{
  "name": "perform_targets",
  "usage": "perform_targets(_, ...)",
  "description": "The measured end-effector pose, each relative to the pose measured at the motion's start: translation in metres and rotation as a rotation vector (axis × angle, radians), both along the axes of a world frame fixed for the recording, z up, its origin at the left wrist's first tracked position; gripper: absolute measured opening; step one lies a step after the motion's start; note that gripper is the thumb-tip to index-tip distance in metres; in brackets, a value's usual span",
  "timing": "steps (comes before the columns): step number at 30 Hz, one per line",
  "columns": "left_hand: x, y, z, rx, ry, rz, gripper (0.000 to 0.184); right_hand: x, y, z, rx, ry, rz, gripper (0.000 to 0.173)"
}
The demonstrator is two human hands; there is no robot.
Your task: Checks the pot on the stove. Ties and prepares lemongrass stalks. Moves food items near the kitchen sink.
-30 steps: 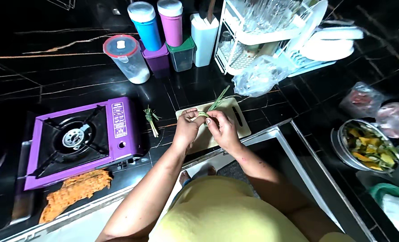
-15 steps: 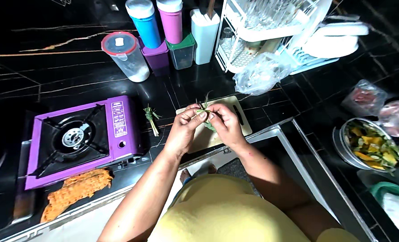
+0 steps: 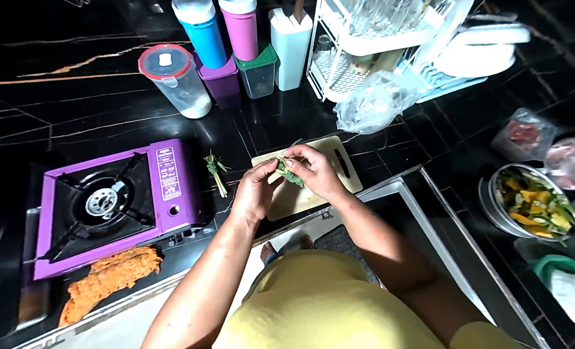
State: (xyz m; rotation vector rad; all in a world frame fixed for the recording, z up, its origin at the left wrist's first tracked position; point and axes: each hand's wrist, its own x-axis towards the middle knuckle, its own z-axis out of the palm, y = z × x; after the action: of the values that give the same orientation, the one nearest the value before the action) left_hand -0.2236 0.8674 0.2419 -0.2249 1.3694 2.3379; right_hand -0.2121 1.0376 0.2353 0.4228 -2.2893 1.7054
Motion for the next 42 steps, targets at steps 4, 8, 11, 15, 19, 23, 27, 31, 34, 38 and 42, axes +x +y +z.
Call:
perform_targets(4, 0.005, 0.001, -0.006, -0.143, 0.221, 0.108, 0.025, 0.016, -0.013, 0.011, 0.248, 0.359, -0.29, 0.012)
perform_targets(8, 0.014, 0.004, -0.014, -0.171, 0.465, 0.155, 0.019, 0.024, -0.027, 0.009, 0.296, 0.388, -0.395, 0.012)
perform_targets(11, 0.02, 0.005, -0.017, -0.202, 0.565, 0.172, 0.017, 0.023, -0.031, 0.008, 0.261, 0.346, -0.42, 0.014)
perform_targets(15, 0.023, -0.002, -0.016, -0.363, 0.717, 0.159, 0.015, 0.027, -0.035, 0.009, 0.18, 0.271, -0.37, 0.017)
perform_targets(19, 0.019, -0.012, -0.019, -0.547, 0.887, 0.174, 0.018, 0.028, -0.033, 0.013, 0.088, 0.11, -0.282, 0.013)
perform_targets(23, 0.018, -0.016, -0.026, -0.678, 1.061, 0.24, 0.02, 0.031, -0.035, 0.025, 0.043, -0.172, -0.23, 0.011)
perform_targets(27, 0.015, -0.02, -0.032, -0.816, 1.226, 0.32, 0.021, 0.029, -0.035, 0.035, -0.005, -0.413, -0.149, 0.012)
perform_targets(31, 0.013, -0.017, -0.034, -0.845, 1.227, 0.419, 0.02, 0.024, -0.041, 0.03, -0.041, -0.419, -0.137, 0.011)
perform_targets(34, 0.016, -0.01, -0.028, -0.707, 1.007, 0.408, 0.015, 0.022, -0.053, 0.011, 0.012, -0.123, -0.245, 0.009)
perform_targets(38, 0.015, -0.006, -0.017, -0.523, 0.756, 0.355, 0.012, 0.013, -0.053, -0.004, 0.167, 0.244, -0.313, 0.012)
perform_targets(42, 0.01, -0.013, -0.014, -0.558, 0.898, 0.341, 0.012, 0.012, -0.042, 0.007, 0.194, 0.287, -0.243, 0.01)
